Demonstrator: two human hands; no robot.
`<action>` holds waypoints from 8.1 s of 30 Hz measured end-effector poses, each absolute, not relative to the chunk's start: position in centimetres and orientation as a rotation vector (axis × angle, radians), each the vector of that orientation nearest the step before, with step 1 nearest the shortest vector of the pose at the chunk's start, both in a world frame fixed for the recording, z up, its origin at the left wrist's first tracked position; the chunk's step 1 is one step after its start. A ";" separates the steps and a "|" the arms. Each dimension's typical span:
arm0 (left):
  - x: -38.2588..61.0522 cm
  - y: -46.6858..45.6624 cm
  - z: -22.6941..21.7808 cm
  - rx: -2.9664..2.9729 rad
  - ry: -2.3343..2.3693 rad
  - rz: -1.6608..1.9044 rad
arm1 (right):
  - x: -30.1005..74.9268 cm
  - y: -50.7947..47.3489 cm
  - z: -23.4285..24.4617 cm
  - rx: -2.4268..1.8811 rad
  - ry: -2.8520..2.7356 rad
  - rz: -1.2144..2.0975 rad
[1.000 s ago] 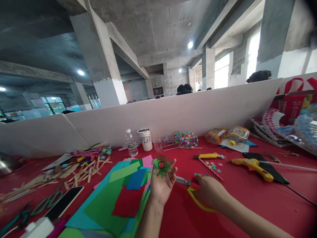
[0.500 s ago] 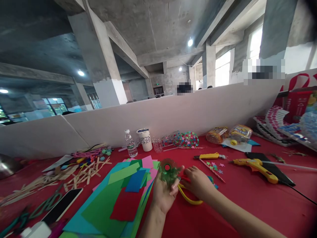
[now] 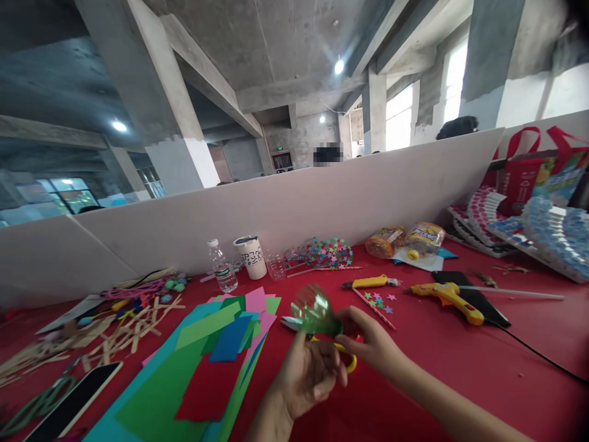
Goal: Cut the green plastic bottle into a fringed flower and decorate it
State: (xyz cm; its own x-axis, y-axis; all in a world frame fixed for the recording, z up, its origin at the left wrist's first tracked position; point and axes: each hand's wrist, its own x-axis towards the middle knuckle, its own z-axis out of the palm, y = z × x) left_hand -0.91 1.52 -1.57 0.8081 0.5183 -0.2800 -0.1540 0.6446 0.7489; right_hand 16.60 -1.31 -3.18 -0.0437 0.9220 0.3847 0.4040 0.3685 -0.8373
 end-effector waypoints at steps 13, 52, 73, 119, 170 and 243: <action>0.0 0.9 -2.3 0.999 0.697 1.003 | 15.4 -2.1 -4.1 -1.336 -1.607 0.611; 1.3 2.7 -4.0 1.316 0.986 1.144 | 17.2 -1.7 -5.5 -1.397 -1.500 0.510; 0.0 2.5 -6.6 1.717 1.044 1.292 | 14.9 -3.3 -4.3 -1.245 -1.451 0.598; 1.1 -0.5 -1.8 1.337 0.828 0.860 | 16.1 -3.8 -1.9 -1.174 -1.328 0.681; 1.4 -0.4 -3.6 0.865 0.608 0.845 | 15.8 -4.1 -2.7 -1.119 -1.491 0.480; 1.3 0.3 -3.2 1.349 0.863 0.923 | 15.8 -4.4 -0.7 -0.924 -1.038 1.052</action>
State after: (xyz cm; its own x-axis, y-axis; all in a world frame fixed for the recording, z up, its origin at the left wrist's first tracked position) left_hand 1.32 0.30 -3.19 0.4046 0.9144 0.0150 -0.0462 0.0040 0.9989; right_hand 15.76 -4.44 -0.68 0.1584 0.9644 0.2118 -0.2247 0.2441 -0.9434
